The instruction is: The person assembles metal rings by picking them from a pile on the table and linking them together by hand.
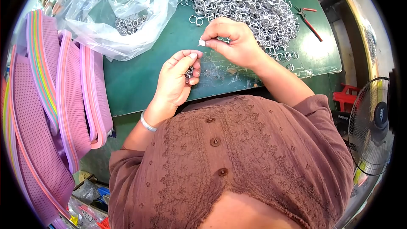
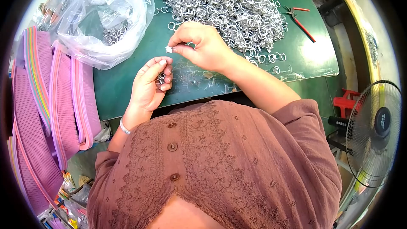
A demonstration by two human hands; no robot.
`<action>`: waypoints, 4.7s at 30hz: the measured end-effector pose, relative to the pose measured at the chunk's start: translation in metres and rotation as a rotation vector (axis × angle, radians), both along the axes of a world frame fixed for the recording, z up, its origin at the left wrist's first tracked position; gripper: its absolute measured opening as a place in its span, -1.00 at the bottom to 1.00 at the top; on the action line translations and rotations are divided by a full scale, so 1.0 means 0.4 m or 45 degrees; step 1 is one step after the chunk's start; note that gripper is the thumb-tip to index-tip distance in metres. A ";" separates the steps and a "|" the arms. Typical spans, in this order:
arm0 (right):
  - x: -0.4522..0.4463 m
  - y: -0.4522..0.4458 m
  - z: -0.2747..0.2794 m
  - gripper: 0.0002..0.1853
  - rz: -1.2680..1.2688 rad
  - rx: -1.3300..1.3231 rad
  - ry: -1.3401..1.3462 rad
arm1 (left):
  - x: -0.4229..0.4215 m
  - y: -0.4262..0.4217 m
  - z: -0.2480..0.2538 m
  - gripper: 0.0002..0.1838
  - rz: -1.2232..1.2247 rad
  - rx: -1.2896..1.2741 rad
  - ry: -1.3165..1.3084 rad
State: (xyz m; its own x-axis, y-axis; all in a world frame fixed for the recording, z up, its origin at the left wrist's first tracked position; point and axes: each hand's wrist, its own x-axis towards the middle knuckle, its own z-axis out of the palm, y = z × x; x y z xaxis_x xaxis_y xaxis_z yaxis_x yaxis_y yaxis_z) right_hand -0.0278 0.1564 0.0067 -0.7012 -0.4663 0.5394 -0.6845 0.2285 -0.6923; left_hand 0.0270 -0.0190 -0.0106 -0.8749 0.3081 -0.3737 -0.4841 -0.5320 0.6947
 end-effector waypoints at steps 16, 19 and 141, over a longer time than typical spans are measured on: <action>0.060 -0.015 -0.020 -0.81 -0.141 0.196 0.658 | 0.007 0.020 0.004 -0.86 0.028 -0.052 0.092; 0.059 -0.013 -0.030 -0.78 -0.195 0.139 0.561 | 0.006 0.023 -0.003 -0.88 0.076 -0.104 0.098; 0.016 0.095 -0.041 -0.84 -0.398 0.432 0.085 | -0.006 0.015 -0.038 -0.81 0.018 0.009 0.162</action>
State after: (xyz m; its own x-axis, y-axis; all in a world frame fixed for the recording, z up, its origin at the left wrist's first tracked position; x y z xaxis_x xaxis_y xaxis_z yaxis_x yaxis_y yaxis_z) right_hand -0.0216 0.1943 -0.0095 -0.8053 -0.3958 0.4414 -0.5869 0.6372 -0.4996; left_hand 0.0244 -0.0132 -0.0256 -0.9193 0.2977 -0.2573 -0.3848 -0.5434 0.7461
